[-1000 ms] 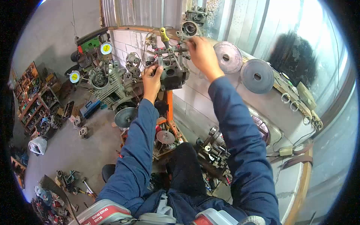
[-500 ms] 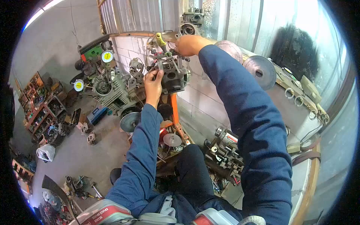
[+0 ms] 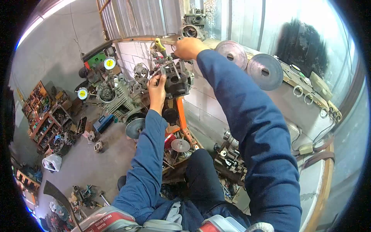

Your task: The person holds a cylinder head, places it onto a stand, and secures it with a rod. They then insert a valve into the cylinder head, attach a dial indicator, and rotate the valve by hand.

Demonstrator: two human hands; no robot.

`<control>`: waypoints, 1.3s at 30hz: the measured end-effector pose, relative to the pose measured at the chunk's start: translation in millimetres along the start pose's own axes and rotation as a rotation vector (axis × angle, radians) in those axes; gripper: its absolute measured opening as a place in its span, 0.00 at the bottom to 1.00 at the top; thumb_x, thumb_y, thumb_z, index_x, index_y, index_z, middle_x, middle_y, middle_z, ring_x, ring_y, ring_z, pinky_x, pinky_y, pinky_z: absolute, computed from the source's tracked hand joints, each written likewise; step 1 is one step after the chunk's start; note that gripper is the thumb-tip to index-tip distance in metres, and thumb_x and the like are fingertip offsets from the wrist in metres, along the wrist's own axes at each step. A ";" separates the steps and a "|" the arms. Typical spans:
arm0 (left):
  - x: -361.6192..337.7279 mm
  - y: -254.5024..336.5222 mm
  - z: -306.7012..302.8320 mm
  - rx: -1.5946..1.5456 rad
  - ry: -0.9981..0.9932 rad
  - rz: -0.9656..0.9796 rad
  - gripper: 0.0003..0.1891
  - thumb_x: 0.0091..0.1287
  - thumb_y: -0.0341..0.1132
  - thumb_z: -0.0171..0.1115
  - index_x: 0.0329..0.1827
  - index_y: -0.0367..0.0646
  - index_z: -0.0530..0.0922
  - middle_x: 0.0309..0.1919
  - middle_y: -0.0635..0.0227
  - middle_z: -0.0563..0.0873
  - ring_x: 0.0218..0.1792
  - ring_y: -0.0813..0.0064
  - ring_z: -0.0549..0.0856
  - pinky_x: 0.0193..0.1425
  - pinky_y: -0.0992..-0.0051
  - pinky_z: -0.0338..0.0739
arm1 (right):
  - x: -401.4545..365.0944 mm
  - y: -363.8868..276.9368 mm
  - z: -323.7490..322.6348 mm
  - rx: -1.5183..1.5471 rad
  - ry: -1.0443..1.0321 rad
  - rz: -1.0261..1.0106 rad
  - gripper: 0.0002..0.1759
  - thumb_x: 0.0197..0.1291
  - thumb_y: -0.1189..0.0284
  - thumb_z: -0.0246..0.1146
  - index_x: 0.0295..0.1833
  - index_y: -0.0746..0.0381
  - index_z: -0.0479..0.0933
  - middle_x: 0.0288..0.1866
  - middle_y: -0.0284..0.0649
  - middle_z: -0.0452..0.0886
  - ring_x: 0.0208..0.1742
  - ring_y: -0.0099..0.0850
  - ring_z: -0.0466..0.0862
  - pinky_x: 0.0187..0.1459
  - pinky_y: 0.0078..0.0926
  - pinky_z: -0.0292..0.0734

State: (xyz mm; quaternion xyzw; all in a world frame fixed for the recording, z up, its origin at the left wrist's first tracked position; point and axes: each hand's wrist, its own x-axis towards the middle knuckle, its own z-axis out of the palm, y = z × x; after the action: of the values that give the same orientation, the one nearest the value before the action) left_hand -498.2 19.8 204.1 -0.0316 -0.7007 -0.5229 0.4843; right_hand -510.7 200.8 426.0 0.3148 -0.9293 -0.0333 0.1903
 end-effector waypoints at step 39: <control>39.1 44.8 -3.4 -0.623 -0.280 -0.276 0.18 0.84 0.43 0.54 0.52 0.35 0.84 0.43 0.63 0.91 0.44 0.73 0.86 0.55 0.71 0.79 | -36.6 -10.8 130.3 1.380 0.495 0.119 0.17 0.77 0.63 0.63 0.51 0.69 0.85 0.36 0.28 0.85 0.39 0.17 0.74 0.42 0.25 0.75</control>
State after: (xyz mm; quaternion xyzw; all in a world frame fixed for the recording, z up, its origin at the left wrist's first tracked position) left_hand -492.0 19.3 263.3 -0.1539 -0.5649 -0.7622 0.2760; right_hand -526.6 206.5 291.3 0.3105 -0.6843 0.6415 0.1545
